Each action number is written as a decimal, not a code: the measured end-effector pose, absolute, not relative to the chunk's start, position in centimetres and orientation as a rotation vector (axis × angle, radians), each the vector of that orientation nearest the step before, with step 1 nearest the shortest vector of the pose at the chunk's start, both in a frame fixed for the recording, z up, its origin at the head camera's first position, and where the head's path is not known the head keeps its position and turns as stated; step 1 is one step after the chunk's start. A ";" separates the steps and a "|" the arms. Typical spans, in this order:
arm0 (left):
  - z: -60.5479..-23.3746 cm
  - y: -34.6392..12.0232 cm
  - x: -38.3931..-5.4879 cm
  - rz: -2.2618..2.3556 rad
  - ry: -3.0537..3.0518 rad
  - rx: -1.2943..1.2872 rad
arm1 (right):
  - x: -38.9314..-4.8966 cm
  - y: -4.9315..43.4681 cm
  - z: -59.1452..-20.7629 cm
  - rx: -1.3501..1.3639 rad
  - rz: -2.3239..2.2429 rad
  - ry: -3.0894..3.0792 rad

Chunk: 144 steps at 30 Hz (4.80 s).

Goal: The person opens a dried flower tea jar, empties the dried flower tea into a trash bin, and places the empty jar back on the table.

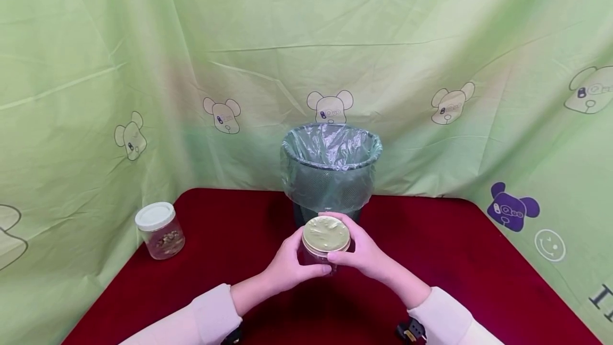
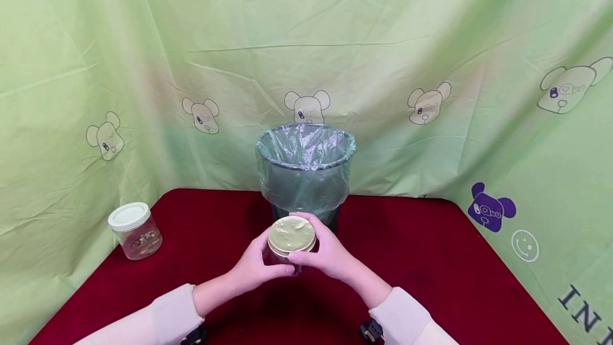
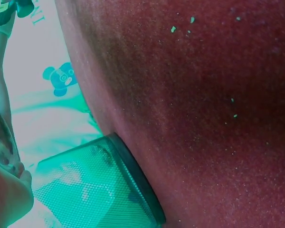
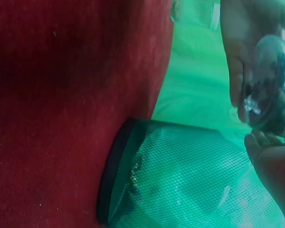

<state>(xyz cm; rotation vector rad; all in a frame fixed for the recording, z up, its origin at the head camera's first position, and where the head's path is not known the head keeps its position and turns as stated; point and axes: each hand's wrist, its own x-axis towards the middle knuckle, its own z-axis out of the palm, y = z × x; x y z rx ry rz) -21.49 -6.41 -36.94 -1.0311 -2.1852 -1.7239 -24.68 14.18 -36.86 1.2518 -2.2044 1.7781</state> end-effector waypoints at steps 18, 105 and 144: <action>-39.4 -6.2 -23.5 -1.724 -2.179 -0.896 | -22.3 12.6 -36.1 0.665 1.531 -2.307; -39.6 -6.1 -23.2 -1.696 -2.250 -0.742 | -22.3 12.2 -35.7 0.678 1.721 -2.313; -39.9 -7.5 -24.5 -1.706 -2.202 -0.796 | -24.8 19.0 -36.3 0.500 1.532 -2.341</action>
